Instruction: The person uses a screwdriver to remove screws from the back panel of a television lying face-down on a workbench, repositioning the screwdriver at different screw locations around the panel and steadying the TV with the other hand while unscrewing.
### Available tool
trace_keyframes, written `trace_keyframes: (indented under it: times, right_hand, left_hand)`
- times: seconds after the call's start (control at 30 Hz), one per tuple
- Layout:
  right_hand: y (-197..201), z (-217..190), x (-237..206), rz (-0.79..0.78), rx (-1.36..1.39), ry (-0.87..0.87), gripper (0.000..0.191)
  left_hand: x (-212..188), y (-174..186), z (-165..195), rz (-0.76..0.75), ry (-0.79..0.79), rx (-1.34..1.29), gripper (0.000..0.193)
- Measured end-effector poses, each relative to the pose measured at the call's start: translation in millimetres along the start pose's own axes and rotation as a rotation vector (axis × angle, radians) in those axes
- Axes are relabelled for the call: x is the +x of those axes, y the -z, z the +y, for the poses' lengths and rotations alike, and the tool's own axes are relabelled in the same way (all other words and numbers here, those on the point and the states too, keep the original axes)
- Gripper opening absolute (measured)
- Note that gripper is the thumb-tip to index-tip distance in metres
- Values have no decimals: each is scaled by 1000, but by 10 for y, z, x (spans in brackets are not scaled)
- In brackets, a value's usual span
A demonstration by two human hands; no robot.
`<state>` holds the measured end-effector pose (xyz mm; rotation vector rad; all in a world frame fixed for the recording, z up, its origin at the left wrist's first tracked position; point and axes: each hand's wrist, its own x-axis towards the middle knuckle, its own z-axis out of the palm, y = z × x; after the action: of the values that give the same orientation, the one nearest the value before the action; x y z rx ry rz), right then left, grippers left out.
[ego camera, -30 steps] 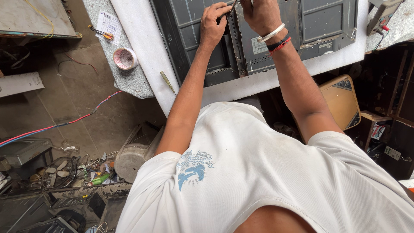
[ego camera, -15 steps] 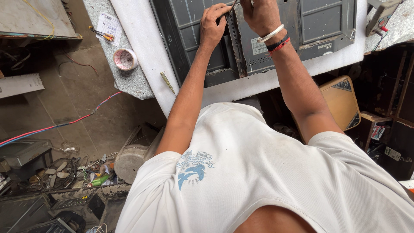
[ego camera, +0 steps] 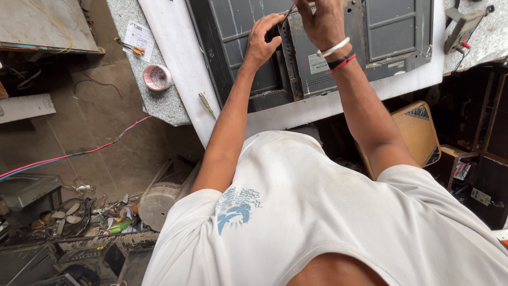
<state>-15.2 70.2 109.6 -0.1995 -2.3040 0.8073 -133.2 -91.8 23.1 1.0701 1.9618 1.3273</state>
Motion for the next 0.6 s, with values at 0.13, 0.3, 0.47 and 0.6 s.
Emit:
trace_keyframes:
  times: [0.13,0.3,0.47,0.6]
  right_hand:
    - [104,-146,87,-75,219,-40,22]
    - [90,-283,252,-54,121,-53,17]
    - [117,-334,269,-66,170,13,23]
    - [90,-310,228,-81,189,-80,14]
  left_hand:
    - [-8,8,-18,-29,10,37,60]
    - [3,-7,-37,-33,-7,30,69]
    - [7,-13,-44,-12,0,22,79]
    - [-1,-24,-59,-16,12,58,79]
